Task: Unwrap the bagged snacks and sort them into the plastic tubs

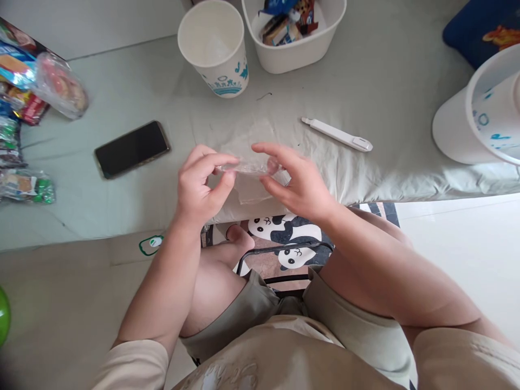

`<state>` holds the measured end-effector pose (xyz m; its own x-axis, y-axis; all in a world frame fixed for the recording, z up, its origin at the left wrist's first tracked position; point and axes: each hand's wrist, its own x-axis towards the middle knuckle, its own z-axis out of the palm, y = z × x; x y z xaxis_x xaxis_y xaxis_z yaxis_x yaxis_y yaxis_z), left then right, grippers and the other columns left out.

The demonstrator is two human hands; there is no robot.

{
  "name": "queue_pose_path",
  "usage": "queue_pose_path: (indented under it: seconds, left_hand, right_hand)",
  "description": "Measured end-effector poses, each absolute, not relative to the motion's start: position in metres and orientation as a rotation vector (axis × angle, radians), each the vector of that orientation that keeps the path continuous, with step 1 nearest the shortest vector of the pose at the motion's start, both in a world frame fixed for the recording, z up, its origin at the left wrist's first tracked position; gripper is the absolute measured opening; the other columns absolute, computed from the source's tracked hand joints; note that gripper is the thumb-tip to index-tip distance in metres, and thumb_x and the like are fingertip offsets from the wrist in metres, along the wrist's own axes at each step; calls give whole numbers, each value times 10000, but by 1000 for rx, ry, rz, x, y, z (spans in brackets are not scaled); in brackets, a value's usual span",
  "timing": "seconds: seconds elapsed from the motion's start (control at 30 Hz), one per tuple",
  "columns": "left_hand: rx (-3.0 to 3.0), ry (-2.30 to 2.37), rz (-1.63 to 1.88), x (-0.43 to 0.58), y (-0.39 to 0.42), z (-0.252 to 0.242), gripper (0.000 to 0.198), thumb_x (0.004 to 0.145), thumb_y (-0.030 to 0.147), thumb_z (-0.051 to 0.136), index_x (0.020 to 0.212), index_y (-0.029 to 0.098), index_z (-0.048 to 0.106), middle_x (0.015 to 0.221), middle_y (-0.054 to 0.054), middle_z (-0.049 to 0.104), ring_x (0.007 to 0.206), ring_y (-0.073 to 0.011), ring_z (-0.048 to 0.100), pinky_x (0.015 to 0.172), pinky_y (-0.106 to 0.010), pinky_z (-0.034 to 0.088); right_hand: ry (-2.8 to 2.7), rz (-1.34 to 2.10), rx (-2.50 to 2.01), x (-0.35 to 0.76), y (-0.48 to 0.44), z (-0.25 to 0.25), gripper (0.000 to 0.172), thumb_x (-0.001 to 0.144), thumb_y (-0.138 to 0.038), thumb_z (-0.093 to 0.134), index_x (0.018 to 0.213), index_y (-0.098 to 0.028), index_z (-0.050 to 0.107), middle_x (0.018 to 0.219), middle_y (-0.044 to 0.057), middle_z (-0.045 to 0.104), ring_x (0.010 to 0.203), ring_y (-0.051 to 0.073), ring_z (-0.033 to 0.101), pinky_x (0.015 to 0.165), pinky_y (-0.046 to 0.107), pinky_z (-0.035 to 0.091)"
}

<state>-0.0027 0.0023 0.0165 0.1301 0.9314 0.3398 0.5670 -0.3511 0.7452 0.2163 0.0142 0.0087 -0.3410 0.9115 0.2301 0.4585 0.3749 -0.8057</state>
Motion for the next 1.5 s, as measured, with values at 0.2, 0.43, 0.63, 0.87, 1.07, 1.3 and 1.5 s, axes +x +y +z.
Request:
queue_pose_path:
  seconds: [0.2,0.43,0.63,0.87,1.07,1.3,1.5]
  left_hand:
    - [1834,1441,1137,-1,0,21,178,949,412,651,843,281,711,1288,-85,658,1279,-312,588,1077,-514,518]
    - [934,1282,1079,17,7,2,139,979,327,581,882,231,607,756,5,613,658,-143,632,562,-247,501]
    - [1020,1349,1219,12,10,-2,126,964,360,646,964,234,655,735,11,675,677,-138,662,598,-235,482]
    - [654,1128,996,9,14,11,305,821,293,703,1103,238,599,893,-23,795,846,-222,789,673,-290,579]
    - [615,1236,1092,15,15,9,224,833,208,696,1042,235,623,867,-8,794,780,-194,794,522,-211,508]
    - [326,1194,1171,9,19,6,61,857,180,669,864,204,613,878,-25,797,899,-189,806,687,-251,626]
    - [338,1179,1220,14,17,6,68,891,220,683,932,213,629,1012,-45,821,1013,-201,796,785,-276,638]
  right_hand:
    - [-1928,707,-1115,209,17,15,130,908,-341,653,851,-225,667,1138,121,693,1115,289,675,959,484,542]
    - [-1258,1537,-1221,198,19,14,324,896,-523,725,993,-253,573,779,-16,604,655,135,574,582,283,464]
    - [-1139,1831,-1215,200,19,17,546,710,-377,911,1108,-257,556,777,-37,607,641,132,573,550,271,440]
    - [-888,1777,-1206,198,25,16,341,708,-306,809,944,-227,576,752,-42,522,623,84,494,534,238,397]
    - [-799,1726,-1190,204,29,10,429,776,-438,752,1093,-293,504,877,-23,578,707,135,608,598,286,513]
    - [-1232,1542,-1192,212,22,1,285,787,-350,725,988,-280,535,1097,24,623,992,180,657,885,372,607]
    - [-1546,1131,-1244,206,17,-5,386,760,-467,811,1015,-262,605,1204,73,549,1161,227,575,902,390,621]
